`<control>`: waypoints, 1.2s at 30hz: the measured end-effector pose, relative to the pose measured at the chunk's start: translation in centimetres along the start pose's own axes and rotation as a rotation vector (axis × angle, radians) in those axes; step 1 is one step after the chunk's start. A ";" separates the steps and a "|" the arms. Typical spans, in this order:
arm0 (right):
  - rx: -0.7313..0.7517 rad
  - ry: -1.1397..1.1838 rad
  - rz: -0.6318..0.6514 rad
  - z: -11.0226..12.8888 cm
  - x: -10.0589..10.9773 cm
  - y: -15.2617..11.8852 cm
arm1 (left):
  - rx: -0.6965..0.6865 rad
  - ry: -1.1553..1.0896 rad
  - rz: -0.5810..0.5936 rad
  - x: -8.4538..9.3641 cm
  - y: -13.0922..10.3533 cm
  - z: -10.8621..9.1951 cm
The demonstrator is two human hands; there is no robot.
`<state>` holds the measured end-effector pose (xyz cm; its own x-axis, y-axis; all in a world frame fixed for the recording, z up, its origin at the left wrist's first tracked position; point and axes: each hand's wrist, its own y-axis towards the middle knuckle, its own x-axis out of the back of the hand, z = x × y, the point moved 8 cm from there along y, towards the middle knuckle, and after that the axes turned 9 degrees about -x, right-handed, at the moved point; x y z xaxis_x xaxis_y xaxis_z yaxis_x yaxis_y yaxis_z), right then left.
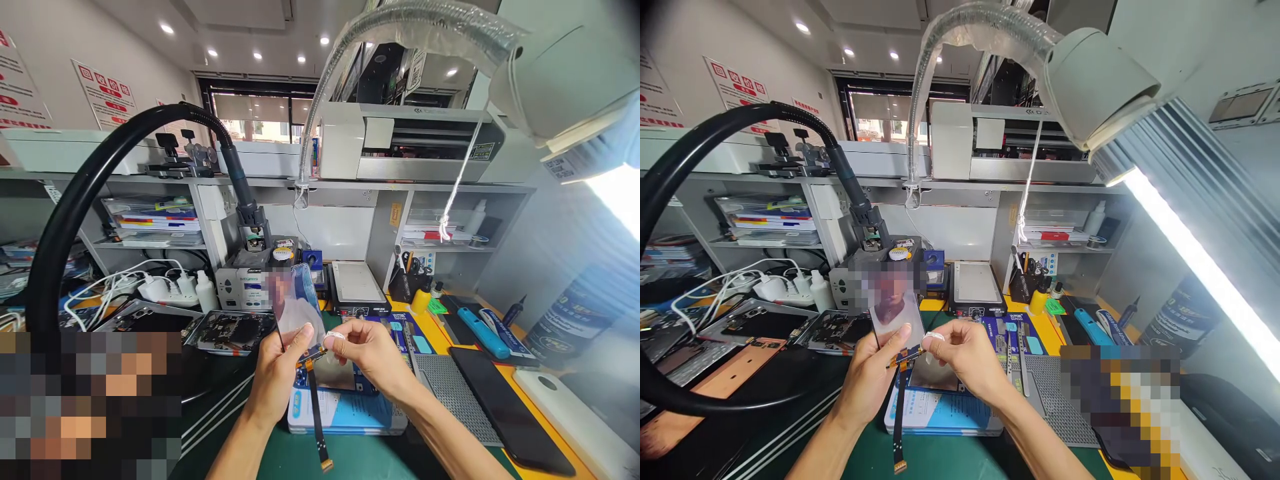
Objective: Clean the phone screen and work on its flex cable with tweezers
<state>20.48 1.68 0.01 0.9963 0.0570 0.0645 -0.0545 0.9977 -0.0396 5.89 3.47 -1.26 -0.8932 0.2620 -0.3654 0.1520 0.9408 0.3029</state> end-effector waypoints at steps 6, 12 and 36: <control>-0.011 -0.004 0.023 -0.1 -0.3 0.0 | -0.034 -0.030 0.010 -0.3 0.1 -0.6; -0.013 0.019 -0.002 0.3 0.3 -0.1 | 0.039 -0.029 0.070 -1.4 -0.3 -0.1; -0.012 0.045 -0.112 0.9 2.3 0.2 | 0.146 -0.033 0.203 -2.7 -0.7 0.5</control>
<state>22.71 2.08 1.02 0.9981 -0.0568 0.0240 0.0578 0.9973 -0.0462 8.40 2.21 -0.89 -0.8240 0.4536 -0.3396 0.3888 0.8886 0.2434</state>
